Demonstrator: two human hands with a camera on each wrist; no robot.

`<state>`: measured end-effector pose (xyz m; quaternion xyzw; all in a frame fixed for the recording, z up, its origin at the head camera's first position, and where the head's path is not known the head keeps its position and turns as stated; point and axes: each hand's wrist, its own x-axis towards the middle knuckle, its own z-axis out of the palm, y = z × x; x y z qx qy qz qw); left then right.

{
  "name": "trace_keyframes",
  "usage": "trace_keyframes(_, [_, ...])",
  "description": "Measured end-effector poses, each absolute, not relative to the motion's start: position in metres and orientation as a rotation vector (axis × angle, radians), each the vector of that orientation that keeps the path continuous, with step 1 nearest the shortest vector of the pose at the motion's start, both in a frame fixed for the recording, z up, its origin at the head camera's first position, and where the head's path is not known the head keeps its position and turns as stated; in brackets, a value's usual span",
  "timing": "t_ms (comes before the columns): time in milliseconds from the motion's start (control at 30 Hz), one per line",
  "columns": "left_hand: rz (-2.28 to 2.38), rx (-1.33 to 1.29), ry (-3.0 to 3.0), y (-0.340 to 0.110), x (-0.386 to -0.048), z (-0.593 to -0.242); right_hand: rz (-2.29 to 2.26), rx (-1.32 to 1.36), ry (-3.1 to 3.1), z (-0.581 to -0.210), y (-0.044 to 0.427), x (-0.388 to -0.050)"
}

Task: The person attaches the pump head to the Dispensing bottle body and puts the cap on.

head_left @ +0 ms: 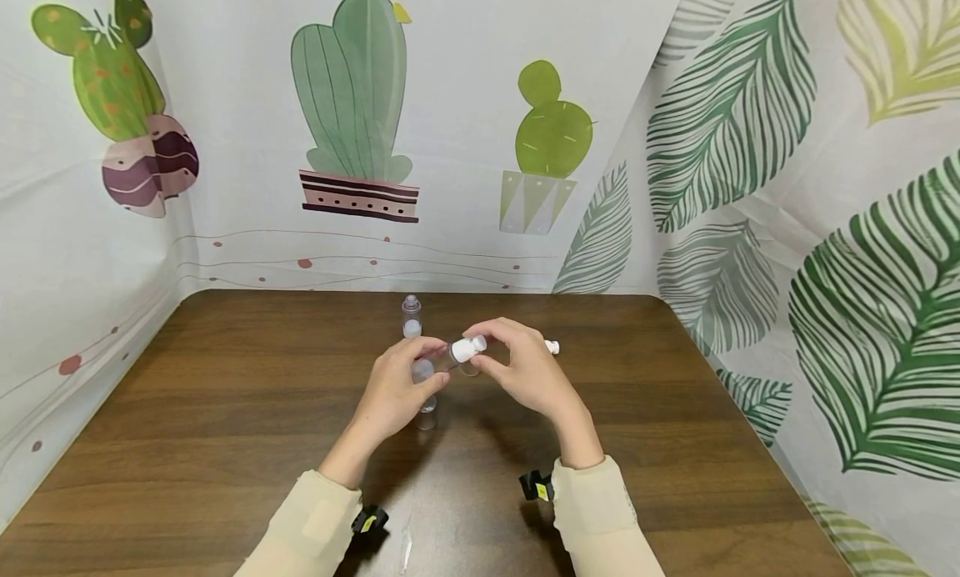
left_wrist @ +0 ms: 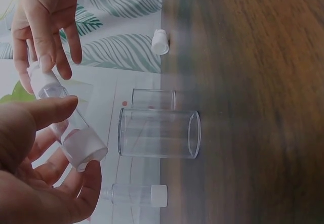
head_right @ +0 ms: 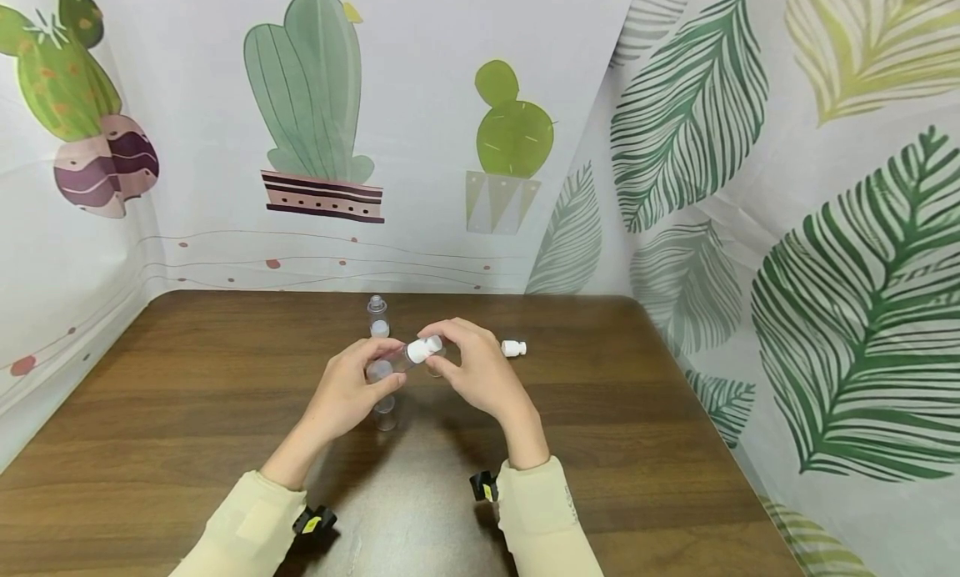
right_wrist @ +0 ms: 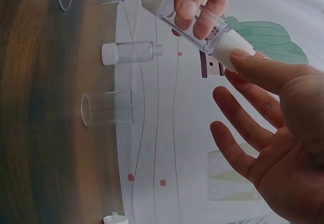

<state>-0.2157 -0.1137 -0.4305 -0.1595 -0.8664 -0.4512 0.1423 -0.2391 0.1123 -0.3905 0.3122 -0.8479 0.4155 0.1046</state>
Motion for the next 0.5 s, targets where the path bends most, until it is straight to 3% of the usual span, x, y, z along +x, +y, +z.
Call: trace_keyframes(500, [-1.279,-0.474,-2.488,-0.114,-0.2156,-0.4296,1.19,0.877,-2.523,-0.3928,0.1109,-0.2403])
